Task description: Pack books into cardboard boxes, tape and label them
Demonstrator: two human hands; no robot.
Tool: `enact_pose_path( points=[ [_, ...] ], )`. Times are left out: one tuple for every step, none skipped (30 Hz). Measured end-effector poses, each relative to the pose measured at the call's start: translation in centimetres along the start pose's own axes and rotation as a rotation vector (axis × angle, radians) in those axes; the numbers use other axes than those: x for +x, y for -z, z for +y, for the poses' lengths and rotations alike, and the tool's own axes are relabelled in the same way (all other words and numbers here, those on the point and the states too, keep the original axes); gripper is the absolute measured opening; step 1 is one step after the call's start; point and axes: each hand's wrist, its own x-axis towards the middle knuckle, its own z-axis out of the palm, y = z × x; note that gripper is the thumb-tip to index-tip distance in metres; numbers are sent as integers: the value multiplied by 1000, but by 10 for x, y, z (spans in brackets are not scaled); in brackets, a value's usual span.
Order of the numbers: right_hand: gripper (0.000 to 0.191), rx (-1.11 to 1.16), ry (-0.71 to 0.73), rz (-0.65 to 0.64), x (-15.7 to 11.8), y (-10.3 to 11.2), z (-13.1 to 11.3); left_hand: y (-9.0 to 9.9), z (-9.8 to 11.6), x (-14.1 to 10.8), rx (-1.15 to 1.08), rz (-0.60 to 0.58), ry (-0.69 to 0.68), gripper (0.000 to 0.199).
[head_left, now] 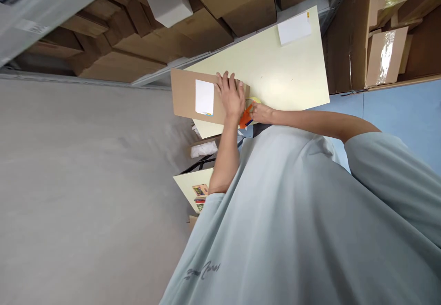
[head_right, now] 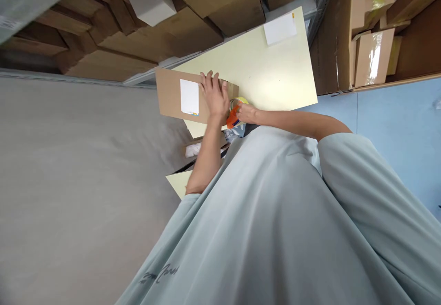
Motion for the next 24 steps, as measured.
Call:
enact_pose_path(
  points=[
    [45,10,-5,8,0,-1,-1,-11,3,-9,-62,12,6,52],
    [46,9,-17,15,-2,-4,-2,-18,5,-17,-127,20,12,52],
    [46,-6,-40,21,-5,-7,-3,-21,4,-23,-186,21,16,52],
    [47,-24,-72,26,-9,-10,-3,-22,3,-28,-234,18,17,51],
    [47,-42,-109,32,-14,-14,-3,-21,1,-31,-267,12,17,51],
    [48,-60,-150,35,-22,-19,-1,-20,-2,-32,-284,5,16,50],
    [48,-81,-186,36,-33,-23,3,-19,-4,-32,-287,1,16,50],
    [49,-103,-217,33,-45,-26,10,-18,-5,-31,-279,-3,15,50],
    [49,-122,-243,25,-60,-30,21,-19,-7,-29,-267,-4,15,50],
    [48,-149,-261,21,-77,-32,34,-19,-8,-28,-252,-3,13,49],
    [47,-171,-299,17,-93,-33,49,-20,-9,-27,-236,-2,8,49],
    [44,-184,-334,17,-107,-32,65,-21,-9,-26,-224,-2,3,49],
    [43,-204,-370,32,-118,-30,81,-22,-9,-26,-220,-6,0,49],
    [42,-225,-402,68,-124,-26,96,-23,-8,-27,-224,-9,0,49],
    [44,-244,-427,113,-123,-20,108,-22,-7,-29,-233,-14,-2,48],
    [44,-260,-447,150,-118,-14,118,-22,-6,-32,-243,-22,-6,46],
    [42,-269,-457,175,-108,-7,124,-20,-4,-36,-253,-33,-14,42],
    [38,-273,-462,182,-95,-1,127,-19,-2,-41,-261,-44,-24,37],
    [34,-275,-458,170,-81,5,127,-18,0,-46,-264,-56,-39,32],
    [31,-278,-446,153,-68,11,125,-17,2,-51,-259,-70,-55,28],
    [32,-283,-433,140,-58,15,121,-16,2,-55,-250,-83,-68,26],
    [34,-291,-421,132,-51,18,118,-16,1,-58,-237,-98,-79,27],
    [36,-297,-409,131,-48,21,115,-16,0,-60,-223,-114,-88,29],
    [39,-300,-401,136,-48,24,113,-17,-3,-60,-208,-130,-97,32]
  ],
)
